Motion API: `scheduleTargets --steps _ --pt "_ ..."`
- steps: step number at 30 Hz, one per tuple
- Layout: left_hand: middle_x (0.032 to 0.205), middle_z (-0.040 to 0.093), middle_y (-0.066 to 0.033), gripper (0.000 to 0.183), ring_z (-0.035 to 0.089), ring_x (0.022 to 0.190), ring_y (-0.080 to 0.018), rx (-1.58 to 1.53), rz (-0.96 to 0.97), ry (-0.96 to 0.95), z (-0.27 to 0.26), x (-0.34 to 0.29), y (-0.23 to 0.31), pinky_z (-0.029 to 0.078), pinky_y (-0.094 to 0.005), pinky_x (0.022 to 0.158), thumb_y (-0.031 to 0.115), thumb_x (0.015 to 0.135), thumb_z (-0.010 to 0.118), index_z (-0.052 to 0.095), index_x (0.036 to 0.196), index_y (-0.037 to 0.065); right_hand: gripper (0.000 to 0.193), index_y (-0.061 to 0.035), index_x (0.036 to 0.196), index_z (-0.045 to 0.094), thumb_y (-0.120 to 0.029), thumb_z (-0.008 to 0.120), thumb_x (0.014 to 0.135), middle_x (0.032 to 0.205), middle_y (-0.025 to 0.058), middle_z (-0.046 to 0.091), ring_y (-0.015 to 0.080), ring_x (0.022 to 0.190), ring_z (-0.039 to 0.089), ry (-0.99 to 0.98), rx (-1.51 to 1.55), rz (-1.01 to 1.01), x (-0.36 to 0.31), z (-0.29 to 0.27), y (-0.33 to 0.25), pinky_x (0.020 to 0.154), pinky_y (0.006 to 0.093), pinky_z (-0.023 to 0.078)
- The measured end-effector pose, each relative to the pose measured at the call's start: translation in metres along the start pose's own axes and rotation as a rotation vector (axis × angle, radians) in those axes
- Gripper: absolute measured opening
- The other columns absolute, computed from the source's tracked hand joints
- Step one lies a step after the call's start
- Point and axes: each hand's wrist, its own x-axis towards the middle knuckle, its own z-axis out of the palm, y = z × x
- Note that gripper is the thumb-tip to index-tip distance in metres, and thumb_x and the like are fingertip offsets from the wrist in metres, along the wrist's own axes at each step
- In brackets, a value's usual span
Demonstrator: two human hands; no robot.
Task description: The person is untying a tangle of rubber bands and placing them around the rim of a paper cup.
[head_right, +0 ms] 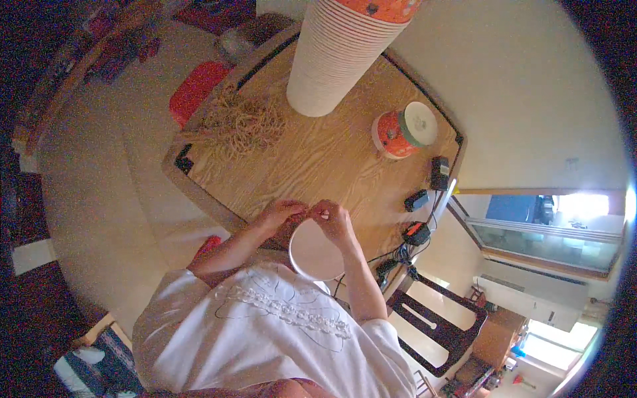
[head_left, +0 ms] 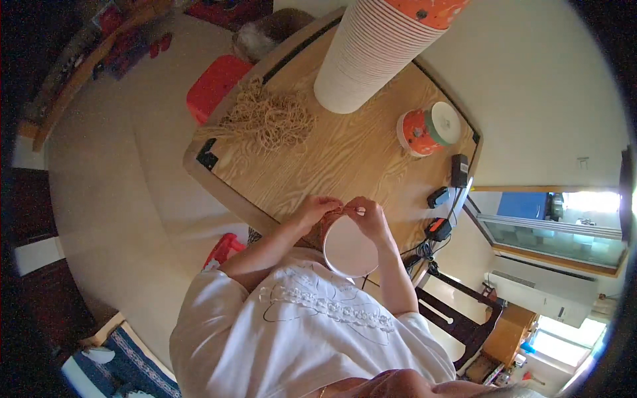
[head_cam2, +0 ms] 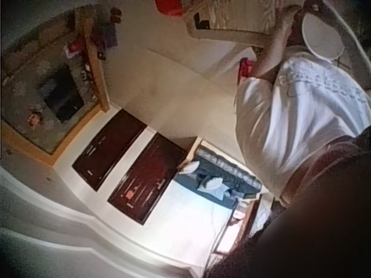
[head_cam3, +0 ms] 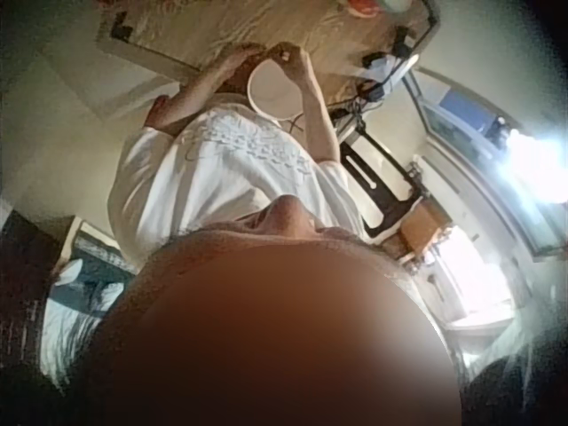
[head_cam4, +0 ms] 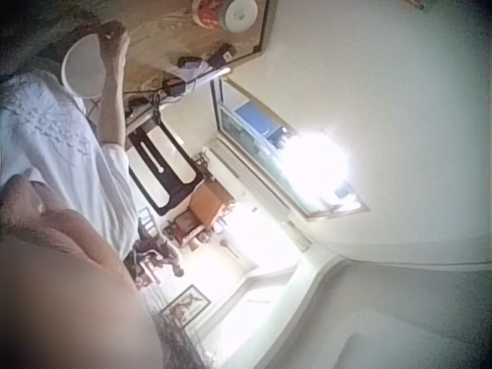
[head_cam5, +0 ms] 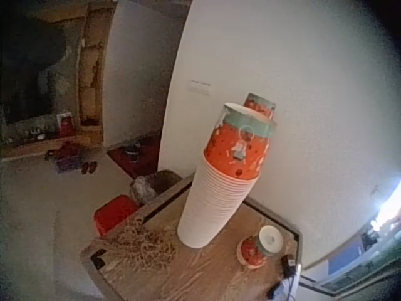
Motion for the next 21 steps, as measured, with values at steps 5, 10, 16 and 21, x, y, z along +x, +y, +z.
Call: scheduleTargets --steps 5,10,16,21 --pt "0.079 0.063 -0.0058 0.018 0.058 0.071 -0.013 0.37 0.241 0.031 0.009 -0.01 0.008 0.047 -0.0255 0.064 0.012 0.075 0.062 0.062 0.089 0.0 0.006 -0.0001 0.076 0.061 -0.006 0.059 0.075 0.075 0.0073 0.06 0.016 0.074 0.058 0.004 -0.083 -0.02 0.002 -0.001 -0.003 0.07 0.0296 0.048" --pt "0.079 0.064 -0.0107 0.017 0.061 0.072 -0.0159 0.7 0.449 0.114 0.018 -0.022 0.02 0.048 -0.0273 0.063 0.01 0.073 0.061 0.062 0.086 -0.001 0.006 -0.0007 0.075 0.061 -0.006 0.059 0.074 0.074 0.0084 0.06 0.0164 0.073 0.059 -0.003 -0.141 -0.026 0.004 -0.003 -0.006 0.071 0.03 0.048" --pt "0.075 0.062 -0.0146 0.014 0.061 0.068 -0.0222 0.783 0.494 0.164 0.019 -0.022 0.011 0.049 -0.0303 0.061 0.007 0.071 0.062 0.062 0.083 0.0 0.007 0.0 0.075 0.06 -0.007 0.059 0.075 0.074 0.0082 0.061 0.0156 0.073 0.059 -0.047 -0.214 0.018 0.004 -0.004 -0.011 0.07 0.0299 0.047" --pt "0.072 0.062 -0.0093 0.01 0.06 0.065 -0.0146 0.588 0.352 0.142 0.008 -0.011 0.003 0.048 -0.027 0.058 0.008 0.074 0.059 0.061 0.078 0.0 0.017 -0.0015 0.091 0.051 -0.007 0.058 0.076 0.072 0.0065 0.058 0.0137 0.072 0.058 -0.026 -0.041 -0.098 0.0 0.002 -0.015 0.066 0.0279 0.046"
